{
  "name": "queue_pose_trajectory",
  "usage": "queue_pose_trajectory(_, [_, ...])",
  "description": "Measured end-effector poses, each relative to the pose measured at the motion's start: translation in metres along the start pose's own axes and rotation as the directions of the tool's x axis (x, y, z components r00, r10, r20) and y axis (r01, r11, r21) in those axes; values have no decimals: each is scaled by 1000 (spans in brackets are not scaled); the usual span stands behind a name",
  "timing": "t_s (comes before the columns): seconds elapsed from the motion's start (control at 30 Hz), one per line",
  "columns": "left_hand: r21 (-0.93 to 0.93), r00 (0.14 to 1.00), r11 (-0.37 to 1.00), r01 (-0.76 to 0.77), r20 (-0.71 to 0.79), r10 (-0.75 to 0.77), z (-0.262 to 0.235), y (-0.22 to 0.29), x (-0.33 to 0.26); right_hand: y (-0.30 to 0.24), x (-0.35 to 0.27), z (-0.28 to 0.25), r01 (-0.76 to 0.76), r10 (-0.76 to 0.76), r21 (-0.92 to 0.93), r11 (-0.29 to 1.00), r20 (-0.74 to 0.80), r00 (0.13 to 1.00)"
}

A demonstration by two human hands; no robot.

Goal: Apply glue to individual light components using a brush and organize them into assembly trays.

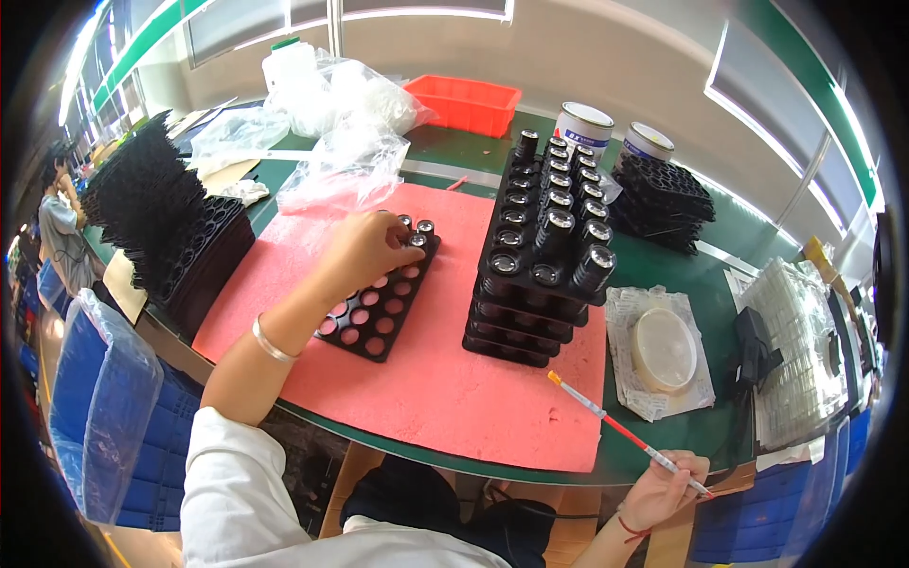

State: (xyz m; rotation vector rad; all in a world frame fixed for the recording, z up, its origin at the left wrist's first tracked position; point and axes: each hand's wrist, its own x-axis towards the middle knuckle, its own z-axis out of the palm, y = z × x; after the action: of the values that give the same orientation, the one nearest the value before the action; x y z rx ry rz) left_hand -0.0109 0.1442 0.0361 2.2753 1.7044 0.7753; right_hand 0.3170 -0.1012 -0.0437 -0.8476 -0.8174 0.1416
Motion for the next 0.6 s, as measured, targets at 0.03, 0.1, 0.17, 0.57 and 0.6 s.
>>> queue_pose_trajectory(0.03, [-3, 999, 1000, 18, -44, -18, -10, 6, -1, 0, 1, 0, 6, -6, 5, 1000, -2, 1000])
queue_pose_trajectory(0.1, [-12, 977, 995, -104, -190, 100, -25, 20, 2, 1, 1, 0, -14, 13, 27, 1000, 45, 999])
queue_pose_trajectory(0.17, [-70, 960, 981, -181, -227, 161, -32, 46, 16, 0, 2, -3, -7, 6, 32, 999, 30, 1000])
queue_pose_trajectory(0.57, [-347, 927, 861, -371, -192, 322, 16, 75, 124, 2, 0, -5, -83, 83, 223, 971, 10, 996])
queue_pose_trajectory(0.6, [-359, 928, 857, -369, -195, 318, 14, 72, 124, 0, 2, -2, -88, 89, 242, 966, 4, 996])
